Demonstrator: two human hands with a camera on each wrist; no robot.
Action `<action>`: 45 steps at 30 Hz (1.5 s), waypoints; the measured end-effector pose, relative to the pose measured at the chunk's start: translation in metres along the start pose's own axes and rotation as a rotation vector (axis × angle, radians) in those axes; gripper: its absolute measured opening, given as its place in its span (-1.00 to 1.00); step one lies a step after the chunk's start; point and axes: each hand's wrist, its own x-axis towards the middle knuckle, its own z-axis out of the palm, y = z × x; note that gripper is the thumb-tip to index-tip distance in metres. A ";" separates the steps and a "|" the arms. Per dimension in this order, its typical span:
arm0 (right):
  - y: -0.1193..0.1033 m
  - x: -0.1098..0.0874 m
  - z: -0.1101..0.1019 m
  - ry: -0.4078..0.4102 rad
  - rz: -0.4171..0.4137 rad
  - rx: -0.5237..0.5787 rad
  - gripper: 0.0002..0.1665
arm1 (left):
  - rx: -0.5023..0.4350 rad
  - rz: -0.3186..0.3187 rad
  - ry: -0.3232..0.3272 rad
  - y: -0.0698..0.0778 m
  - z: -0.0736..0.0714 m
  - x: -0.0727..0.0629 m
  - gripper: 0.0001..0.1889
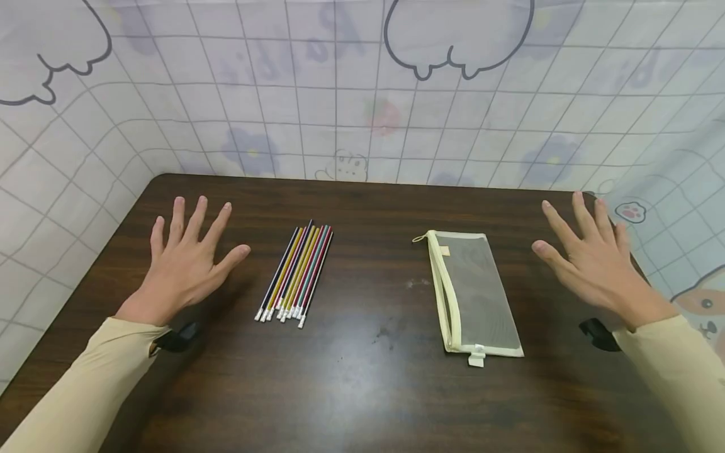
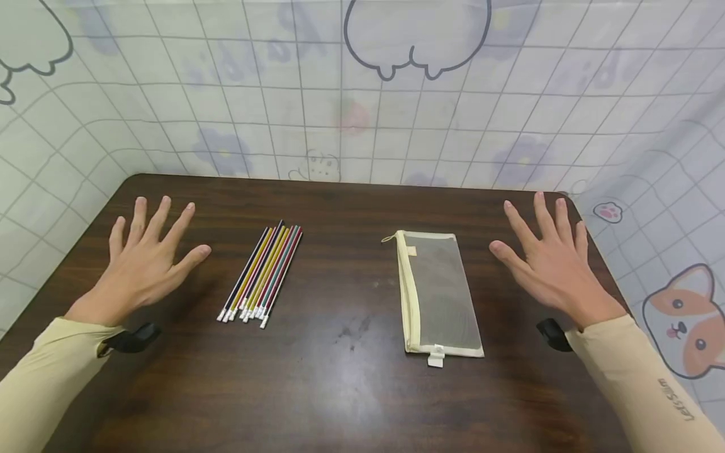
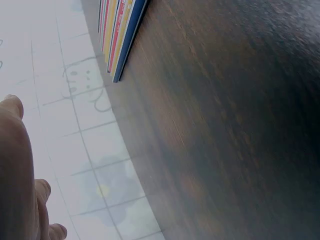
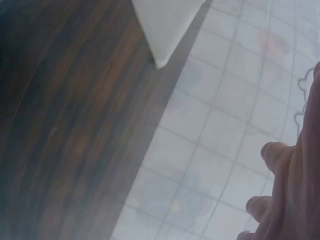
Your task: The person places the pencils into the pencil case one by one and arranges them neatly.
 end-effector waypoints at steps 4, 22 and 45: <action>-0.008 0.004 0.003 0.001 -0.008 0.012 -0.14 | 0.000 0.000 -0.016 0.003 0.003 0.002 -0.09; -0.060 0.019 0.030 -0.008 -0.095 -0.032 -0.01 | -0.005 0.027 -0.053 0.018 0.020 0.010 -0.05; -0.113 0.015 0.062 0.059 -0.141 -0.155 0.03 | 0.001 0.094 -0.080 0.039 0.035 0.025 -0.16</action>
